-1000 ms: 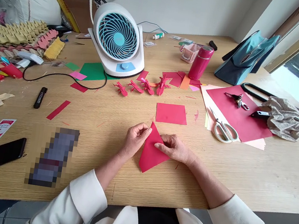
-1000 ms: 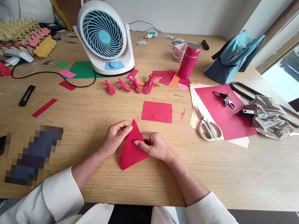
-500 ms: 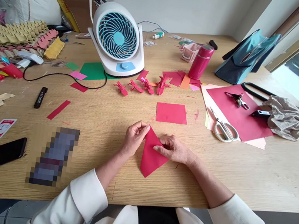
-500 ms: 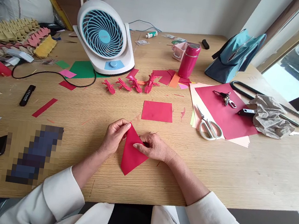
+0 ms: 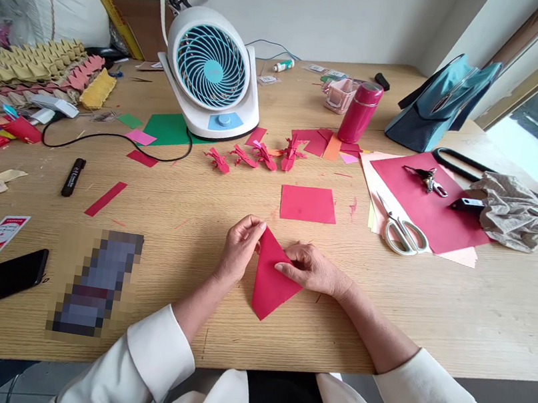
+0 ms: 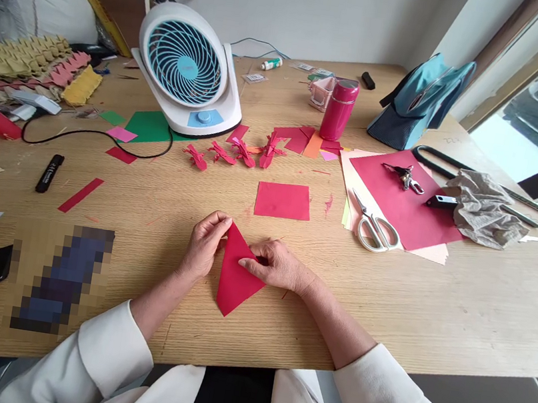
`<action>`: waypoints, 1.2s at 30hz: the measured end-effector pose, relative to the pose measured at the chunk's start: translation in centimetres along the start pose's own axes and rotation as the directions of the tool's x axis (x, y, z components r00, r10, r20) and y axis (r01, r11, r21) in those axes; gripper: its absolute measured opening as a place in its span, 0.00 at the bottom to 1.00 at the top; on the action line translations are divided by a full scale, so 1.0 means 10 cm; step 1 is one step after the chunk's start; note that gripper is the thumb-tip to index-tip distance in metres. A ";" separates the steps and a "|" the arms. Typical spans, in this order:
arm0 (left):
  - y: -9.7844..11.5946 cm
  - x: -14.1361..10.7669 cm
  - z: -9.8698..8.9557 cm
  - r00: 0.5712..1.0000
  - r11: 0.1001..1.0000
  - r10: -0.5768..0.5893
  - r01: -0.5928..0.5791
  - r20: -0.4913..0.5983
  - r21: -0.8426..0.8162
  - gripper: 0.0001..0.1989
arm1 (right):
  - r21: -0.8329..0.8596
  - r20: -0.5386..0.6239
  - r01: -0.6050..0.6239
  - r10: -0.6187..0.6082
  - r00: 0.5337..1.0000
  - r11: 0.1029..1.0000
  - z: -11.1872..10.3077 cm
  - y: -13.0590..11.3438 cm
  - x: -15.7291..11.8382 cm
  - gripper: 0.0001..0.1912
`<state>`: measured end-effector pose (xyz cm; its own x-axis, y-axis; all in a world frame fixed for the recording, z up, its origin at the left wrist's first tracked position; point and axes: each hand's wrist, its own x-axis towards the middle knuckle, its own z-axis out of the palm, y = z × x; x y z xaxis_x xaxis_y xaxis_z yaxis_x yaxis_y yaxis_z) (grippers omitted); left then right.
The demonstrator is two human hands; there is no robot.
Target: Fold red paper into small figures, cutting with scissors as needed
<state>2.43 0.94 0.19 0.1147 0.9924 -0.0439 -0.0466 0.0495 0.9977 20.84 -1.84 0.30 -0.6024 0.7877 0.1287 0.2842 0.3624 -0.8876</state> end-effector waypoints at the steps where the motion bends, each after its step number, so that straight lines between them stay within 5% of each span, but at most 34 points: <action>1: -0.01 0.00 0.00 1.000 1.000 0.009 -0.009 -0.001 -0.005 0.14 | 0.006 -0.014 -0.013 0.013 1.000 1.000 0.00 -0.01 0.00 0.24; 9: -0.02 -0.02 -0.01 0.959 0.951 0.271 -0.280 0.081 0.130 0.06 | 0.081 -0.100 -0.134 0.142 0.985 0.988 0.01 -0.02 -0.01 0.24; 15: -0.03 -0.02 -0.03 0.966 0.955 0.246 -0.255 0.077 0.150 0.06 | 0.141 -0.275 -0.149 0.184 0.944 0.979 -0.10 -0.03 -0.01 0.22; 18: -0.07 0.01 -0.07 0.975 0.969 0.220 -0.222 0.028 0.113 0.07 | -0.012 -0.512 -0.191 0.158 0.844 0.982 -0.37 0.06 -0.08 0.17; 20: -0.08 0.03 -0.09 0.980 0.977 0.197 -0.198 0.020 0.077 0.08 | -0.211 -0.698 -0.306 0.076 0.712 0.928 -0.60 0.19 -0.20 0.12; 24: -0.05 0.03 -0.11 0.988 0.988 0.155 -0.155 0.003 -0.009 0.07 | -0.297 -0.922 -0.773 0.043 0.385 0.560 -1.02 0.50 -0.59 0.12; 27: -0.01 0.03 -0.10 0.991 0.991 0.132 -0.132 -0.008 -0.033 0.07 | -0.205 -0.965 -0.901 0.076 0.251 0.382 -1.17 0.67 -0.82 0.15; 32: 0.02 0.03 -0.10 0.992 0.991 0.127 -0.128 -0.021 -0.041 0.06 | -0.099 -0.975 -0.920 0.146 0.165 0.380 -1.24 0.70 -0.94 0.16; 36: 0.02 0.04 -0.11 0.991 0.990 0.131 -0.132 -0.033 -0.051 0.05 | -0.124 -0.952 -0.948 0.235 0.197 0.294 -1.21 0.62 -0.94 0.18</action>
<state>1.36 1.43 0.36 0.0753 0.9935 0.0850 -0.1121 -0.0763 0.9908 37.34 -0.99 -1.06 0.6579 0.7145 0.2381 0.7469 -0.5785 -0.3278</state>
